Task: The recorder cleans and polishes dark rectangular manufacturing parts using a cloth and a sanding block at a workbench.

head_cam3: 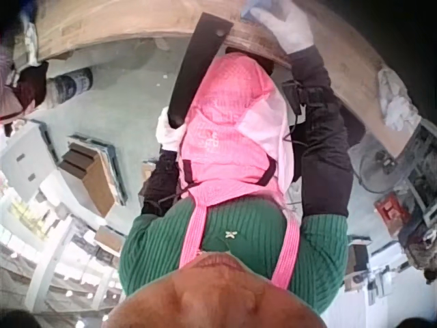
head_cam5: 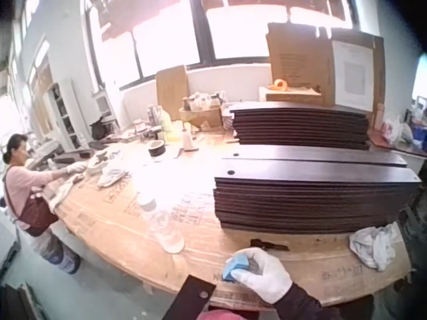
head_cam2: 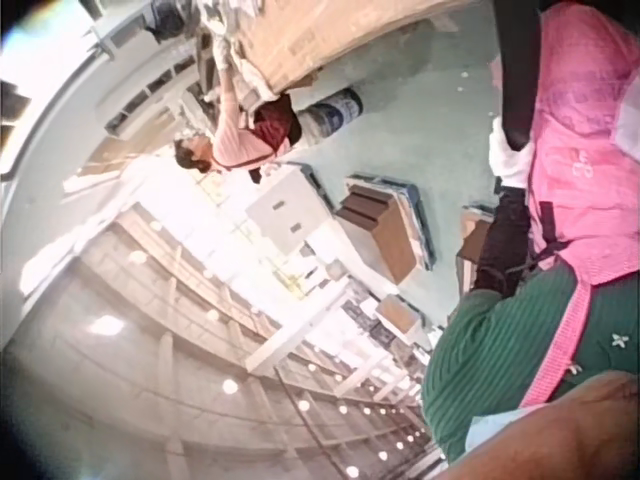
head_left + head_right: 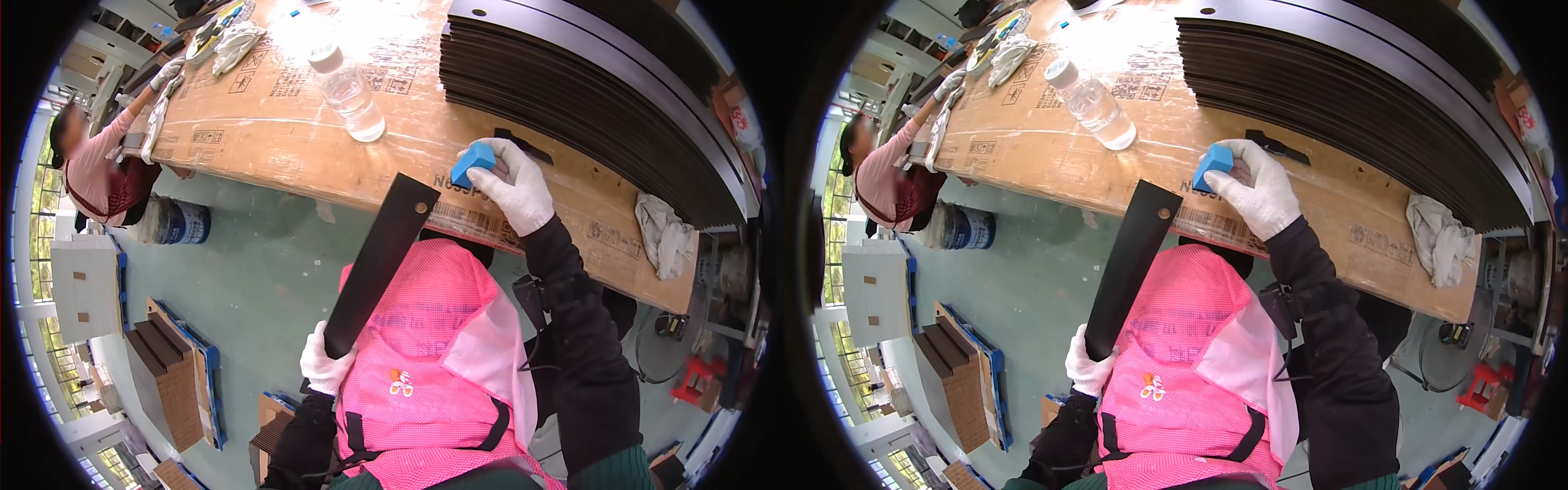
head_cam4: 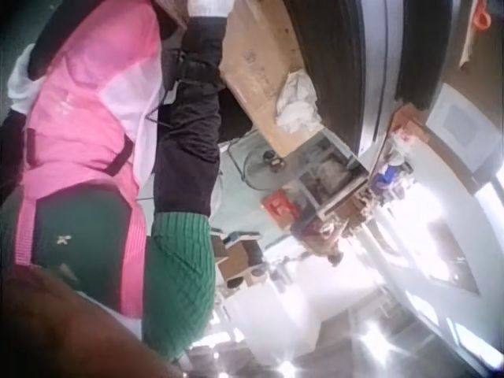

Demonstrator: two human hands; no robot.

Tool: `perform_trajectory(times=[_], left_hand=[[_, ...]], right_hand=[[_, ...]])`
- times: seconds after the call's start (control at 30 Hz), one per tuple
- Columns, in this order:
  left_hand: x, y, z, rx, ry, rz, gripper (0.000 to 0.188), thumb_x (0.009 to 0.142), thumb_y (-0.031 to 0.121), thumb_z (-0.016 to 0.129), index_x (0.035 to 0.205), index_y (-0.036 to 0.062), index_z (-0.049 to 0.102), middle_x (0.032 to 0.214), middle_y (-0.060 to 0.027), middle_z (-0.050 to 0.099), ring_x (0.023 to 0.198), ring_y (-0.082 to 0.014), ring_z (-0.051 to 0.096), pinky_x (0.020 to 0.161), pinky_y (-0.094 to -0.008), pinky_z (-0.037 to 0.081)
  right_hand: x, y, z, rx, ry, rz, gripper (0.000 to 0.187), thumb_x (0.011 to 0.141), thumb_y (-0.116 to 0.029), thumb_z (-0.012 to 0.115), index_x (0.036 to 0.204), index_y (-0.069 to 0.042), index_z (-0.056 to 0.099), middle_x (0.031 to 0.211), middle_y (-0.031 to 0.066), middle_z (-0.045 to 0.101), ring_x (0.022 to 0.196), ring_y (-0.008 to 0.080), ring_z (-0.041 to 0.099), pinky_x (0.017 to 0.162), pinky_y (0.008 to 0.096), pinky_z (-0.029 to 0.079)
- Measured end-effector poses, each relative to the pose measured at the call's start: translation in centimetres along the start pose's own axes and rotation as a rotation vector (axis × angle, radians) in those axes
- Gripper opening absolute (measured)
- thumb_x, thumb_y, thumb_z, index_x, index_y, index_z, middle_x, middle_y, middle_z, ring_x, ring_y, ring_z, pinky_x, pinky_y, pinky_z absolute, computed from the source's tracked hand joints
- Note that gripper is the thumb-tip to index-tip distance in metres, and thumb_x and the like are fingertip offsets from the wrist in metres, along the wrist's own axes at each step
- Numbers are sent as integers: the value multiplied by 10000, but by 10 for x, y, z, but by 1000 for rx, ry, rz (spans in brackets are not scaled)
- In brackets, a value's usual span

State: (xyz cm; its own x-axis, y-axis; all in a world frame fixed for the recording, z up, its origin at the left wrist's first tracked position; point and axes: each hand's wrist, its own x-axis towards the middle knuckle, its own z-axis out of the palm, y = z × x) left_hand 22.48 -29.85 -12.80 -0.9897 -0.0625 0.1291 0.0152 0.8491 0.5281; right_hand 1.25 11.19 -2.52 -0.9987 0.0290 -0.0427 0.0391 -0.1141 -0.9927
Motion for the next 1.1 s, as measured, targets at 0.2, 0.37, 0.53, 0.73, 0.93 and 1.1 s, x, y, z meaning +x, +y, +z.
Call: perform_trajectory(times=[0.2,0.37,0.53,0.73,0.93,1.1], left_hand=[[9,-13,1,71,35,122,938,641,274,985,1465,142,555,944,-109,683,773,-313,703,700,-427,586],[9,-12,-2,23,35,46,757,642,209,952,1319,38,661,981,-117,707,825,-298,732,762,-399,604],[10,-15,-4,40,17,51,762,629,197,956,1315,40,664,985,-119,704,825,-302,729,757,-398,601],[15,-19,-9,103,26,128,871,620,229,978,1393,89,603,952,-107,687,793,-302,707,714,-409,586],[24,-10,-8,113,-2,73,735,638,200,946,1306,63,673,984,-102,695,841,-292,726,760,-396,598],[24,-16,-10,132,52,151,869,596,269,1011,1357,96,629,927,-95,675,773,-294,690,709,-405,577]], right_hand=[[22,-18,33,29,-128,-24,427,1000,-46,723,1387,8,551,1358,162,686,1271,211,660,1143,367,505],[32,-15,47,-21,-174,-15,399,998,-22,729,1366,-11,577,1317,111,693,1240,190,675,1130,356,519],[28,-9,36,-10,-193,-45,404,983,-33,746,1353,-9,587,1241,80,692,1175,175,688,1078,346,544],[34,-20,48,-37,-209,-26,394,990,-42,743,1349,-5,585,1256,68,685,1194,163,678,1102,346,533],[38,-21,36,-93,-114,1,398,965,-11,745,1331,-2,589,1222,64,685,1163,155,680,1086,338,543],[37,-12,52,-50,-167,-118,389,928,-90,786,1286,-20,651,1121,85,753,1001,176,722,947,331,582]])
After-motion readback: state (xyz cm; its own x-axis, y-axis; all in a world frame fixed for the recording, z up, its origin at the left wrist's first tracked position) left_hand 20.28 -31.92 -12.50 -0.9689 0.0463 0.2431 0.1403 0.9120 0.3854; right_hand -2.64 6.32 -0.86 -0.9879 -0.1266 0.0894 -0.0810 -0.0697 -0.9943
